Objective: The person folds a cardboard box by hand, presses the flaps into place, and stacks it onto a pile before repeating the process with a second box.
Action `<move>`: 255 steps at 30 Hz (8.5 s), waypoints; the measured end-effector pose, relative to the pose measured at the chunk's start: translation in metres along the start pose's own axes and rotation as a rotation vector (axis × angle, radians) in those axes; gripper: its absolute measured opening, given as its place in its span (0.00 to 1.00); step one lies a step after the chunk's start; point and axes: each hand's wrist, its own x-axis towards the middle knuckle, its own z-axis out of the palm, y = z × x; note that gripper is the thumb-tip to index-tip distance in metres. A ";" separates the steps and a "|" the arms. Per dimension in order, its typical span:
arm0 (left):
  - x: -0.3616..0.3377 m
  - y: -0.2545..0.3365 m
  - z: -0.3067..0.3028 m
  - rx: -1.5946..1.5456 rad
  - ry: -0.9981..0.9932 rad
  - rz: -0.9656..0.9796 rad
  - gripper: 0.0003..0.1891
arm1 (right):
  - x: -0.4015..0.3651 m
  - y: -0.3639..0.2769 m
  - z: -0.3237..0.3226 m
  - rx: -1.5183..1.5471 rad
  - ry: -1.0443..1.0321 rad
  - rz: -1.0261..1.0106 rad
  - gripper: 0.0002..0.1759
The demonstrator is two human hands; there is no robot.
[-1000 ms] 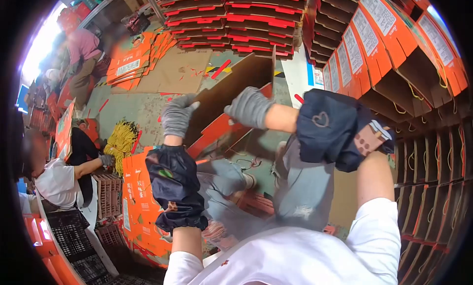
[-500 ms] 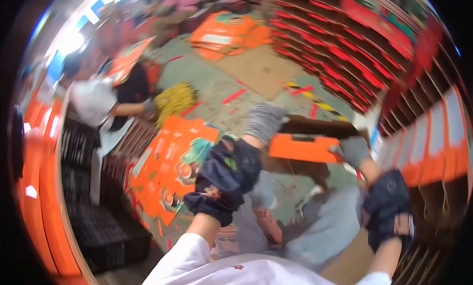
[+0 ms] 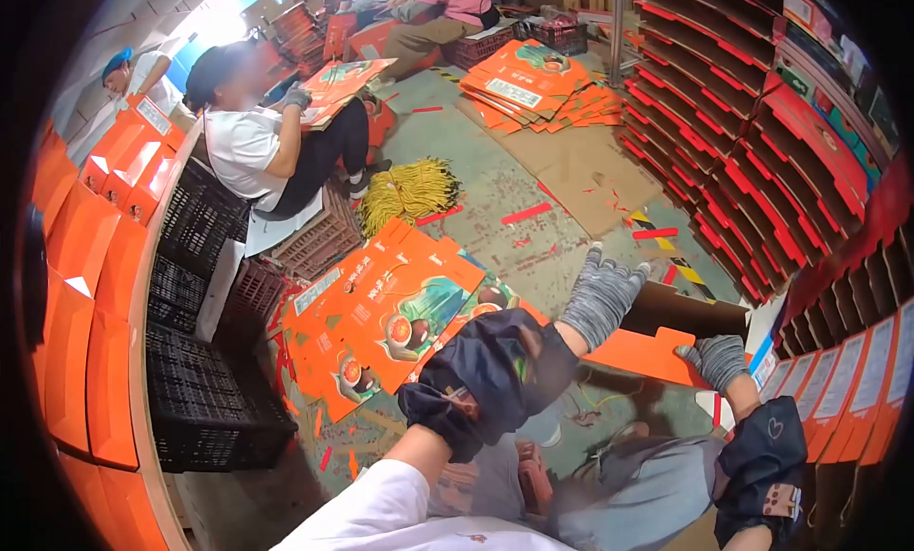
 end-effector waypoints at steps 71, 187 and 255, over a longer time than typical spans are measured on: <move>-0.017 0.032 0.033 -0.387 -0.069 0.353 0.33 | -0.144 0.030 0.050 1.477 0.144 0.280 0.43; 0.024 -0.032 -0.020 -2.277 -0.071 -0.100 0.26 | -0.420 0.021 -0.265 1.432 2.073 0.572 0.21; -0.458 -0.262 0.117 -1.951 0.629 -1.464 0.15 | -0.146 -0.009 0.010 1.287 -0.023 0.623 0.12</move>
